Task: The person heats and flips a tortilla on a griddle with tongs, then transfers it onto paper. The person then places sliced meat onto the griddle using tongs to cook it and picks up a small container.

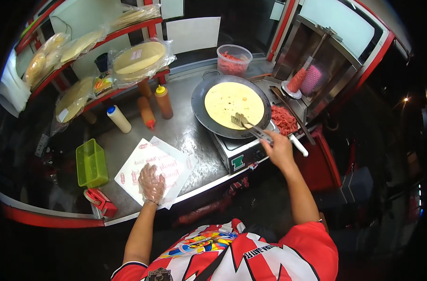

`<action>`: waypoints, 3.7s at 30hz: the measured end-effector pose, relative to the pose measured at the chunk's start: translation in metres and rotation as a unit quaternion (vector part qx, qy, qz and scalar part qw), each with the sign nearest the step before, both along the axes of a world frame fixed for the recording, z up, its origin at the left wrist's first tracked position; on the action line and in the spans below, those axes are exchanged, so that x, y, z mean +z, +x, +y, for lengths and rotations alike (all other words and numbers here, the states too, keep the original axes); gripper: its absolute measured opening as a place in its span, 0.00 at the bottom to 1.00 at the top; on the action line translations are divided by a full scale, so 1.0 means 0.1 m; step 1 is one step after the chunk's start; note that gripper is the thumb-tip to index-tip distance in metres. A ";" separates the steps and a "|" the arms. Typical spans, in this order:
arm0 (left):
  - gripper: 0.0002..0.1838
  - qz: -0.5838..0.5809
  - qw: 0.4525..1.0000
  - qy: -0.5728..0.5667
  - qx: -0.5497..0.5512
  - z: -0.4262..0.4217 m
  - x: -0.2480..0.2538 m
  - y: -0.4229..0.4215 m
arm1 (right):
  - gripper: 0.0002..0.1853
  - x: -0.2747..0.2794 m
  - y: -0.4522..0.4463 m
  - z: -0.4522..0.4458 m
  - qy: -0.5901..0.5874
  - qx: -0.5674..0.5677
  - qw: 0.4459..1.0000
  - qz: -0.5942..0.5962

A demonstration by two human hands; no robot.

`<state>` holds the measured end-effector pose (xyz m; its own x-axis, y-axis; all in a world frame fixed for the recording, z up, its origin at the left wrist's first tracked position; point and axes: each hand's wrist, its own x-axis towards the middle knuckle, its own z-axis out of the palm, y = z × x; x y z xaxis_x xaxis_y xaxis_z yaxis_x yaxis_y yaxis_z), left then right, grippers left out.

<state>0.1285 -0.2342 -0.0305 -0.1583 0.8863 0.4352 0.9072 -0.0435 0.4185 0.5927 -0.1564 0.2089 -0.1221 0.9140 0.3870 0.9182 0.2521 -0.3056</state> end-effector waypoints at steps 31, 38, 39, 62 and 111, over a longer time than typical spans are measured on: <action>0.29 -0.034 0.999 -0.008 -0.004 0.05 -0.11 0.00 | 0.20 0.09 0.61 0.17 -0.006 0.005 1.000 -0.017; 0.37 -0.018 1.000 0.014 -0.022 0.07 -0.10 0.00 | 0.21 -0.12 0.37 0.35 -0.013 0.058 0.998 -0.005; 0.36 -0.032 0.999 0.015 -0.018 0.08 -0.10 0.01 | 0.22 -0.02 0.44 0.36 -0.037 0.077 0.996 -0.008; 0.28 -0.028 0.999 0.037 0.018 0.05 0.08 0.12 | 0.27 0.07 1.02 1.71 0.013 -0.019 1.000 0.010; 0.41 -0.020 0.998 -0.019 0.057 0.06 0.00 0.09 | 0.23 0.01 0.57 0.61 -0.033 0.162 0.986 0.016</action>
<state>0.1379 -0.2282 -0.0309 -0.2762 0.8768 0.3936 0.8881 0.0763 0.4533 0.6496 -0.0957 0.2097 -0.4006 0.8523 0.3365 0.7821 0.5093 -0.3590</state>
